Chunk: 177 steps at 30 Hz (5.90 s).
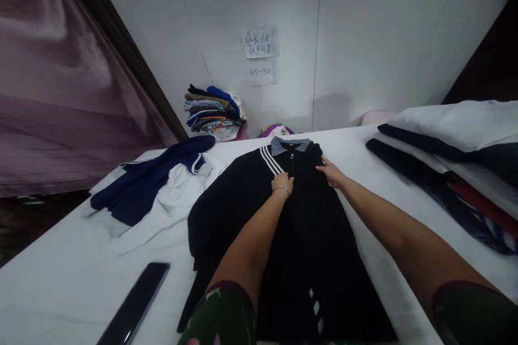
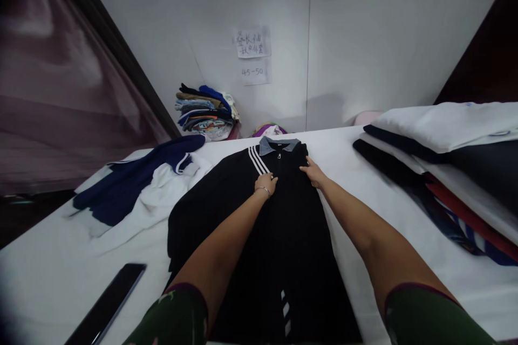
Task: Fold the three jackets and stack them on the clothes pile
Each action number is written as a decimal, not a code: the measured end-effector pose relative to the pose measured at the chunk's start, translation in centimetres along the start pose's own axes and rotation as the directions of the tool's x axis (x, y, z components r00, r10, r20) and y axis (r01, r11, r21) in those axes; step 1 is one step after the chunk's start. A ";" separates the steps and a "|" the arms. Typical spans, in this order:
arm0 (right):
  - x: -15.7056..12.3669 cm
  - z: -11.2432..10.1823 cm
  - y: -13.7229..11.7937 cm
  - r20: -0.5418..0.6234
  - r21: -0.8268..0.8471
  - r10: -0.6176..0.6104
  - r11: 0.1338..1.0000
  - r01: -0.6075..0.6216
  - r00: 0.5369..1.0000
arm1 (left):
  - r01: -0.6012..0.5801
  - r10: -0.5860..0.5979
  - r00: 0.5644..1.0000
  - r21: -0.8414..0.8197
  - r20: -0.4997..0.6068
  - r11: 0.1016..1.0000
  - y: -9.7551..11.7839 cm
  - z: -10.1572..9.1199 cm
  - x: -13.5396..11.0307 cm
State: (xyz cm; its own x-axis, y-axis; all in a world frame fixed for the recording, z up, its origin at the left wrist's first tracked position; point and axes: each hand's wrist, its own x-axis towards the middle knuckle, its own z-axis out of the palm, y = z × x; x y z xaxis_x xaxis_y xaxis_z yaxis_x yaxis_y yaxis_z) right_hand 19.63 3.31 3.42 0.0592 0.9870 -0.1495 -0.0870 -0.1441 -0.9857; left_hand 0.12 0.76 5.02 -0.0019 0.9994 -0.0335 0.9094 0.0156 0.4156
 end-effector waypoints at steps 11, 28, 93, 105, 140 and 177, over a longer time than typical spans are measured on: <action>7.4 2.2 1.1 -0.056 -0.065 0.011 0.998 -0.015 0.998 | 0.125 -0.124 0.989 0.006 -0.082 0.992 -2.3 2.2 -0.1; 13.2 2.6 -0.5 0.003 0.068 0.027 0.997 -0.027 1.000 | 0.181 -0.211 0.968 -0.206 -0.135 0.962 -2.8 2.4 -0.7; -19.7 -4.0 1.5 0.150 -0.602 -0.335 0.715 0.355 0.930 | -0.260 0.249 0.966 0.231 0.075 0.938 0.7 1.3 -16.7; -7.6 3.1 2.6 0.344 -0.915 -0.170 0.161 0.370 0.924 | -0.171 0.166 0.985 0.116 0.052 0.978 -0.5 -0.5 -12.5; -2.0 3.2 4.2 0.246 -0.963 -0.109 0.086 0.256 0.963 | -0.165 0.175 0.977 0.086 -0.125 0.983 -0.3 1.4 -1.9; -29.1 -3.8 8.1 0.333 -0.894 -0.197 0.245 0.375 0.922 | -0.633 0.625 0.767 0.008 0.144 0.774 -1.3 3.2 -31.2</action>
State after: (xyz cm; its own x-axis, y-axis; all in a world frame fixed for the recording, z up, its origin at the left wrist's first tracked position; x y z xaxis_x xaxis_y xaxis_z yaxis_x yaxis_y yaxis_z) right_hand 20.95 -26.89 -0.53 -0.2593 0.9623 0.0816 0.8899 0.2709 -0.3671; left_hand 0.30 -30.53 2.59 0.6271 0.7720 0.1037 0.7086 -0.6206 0.3358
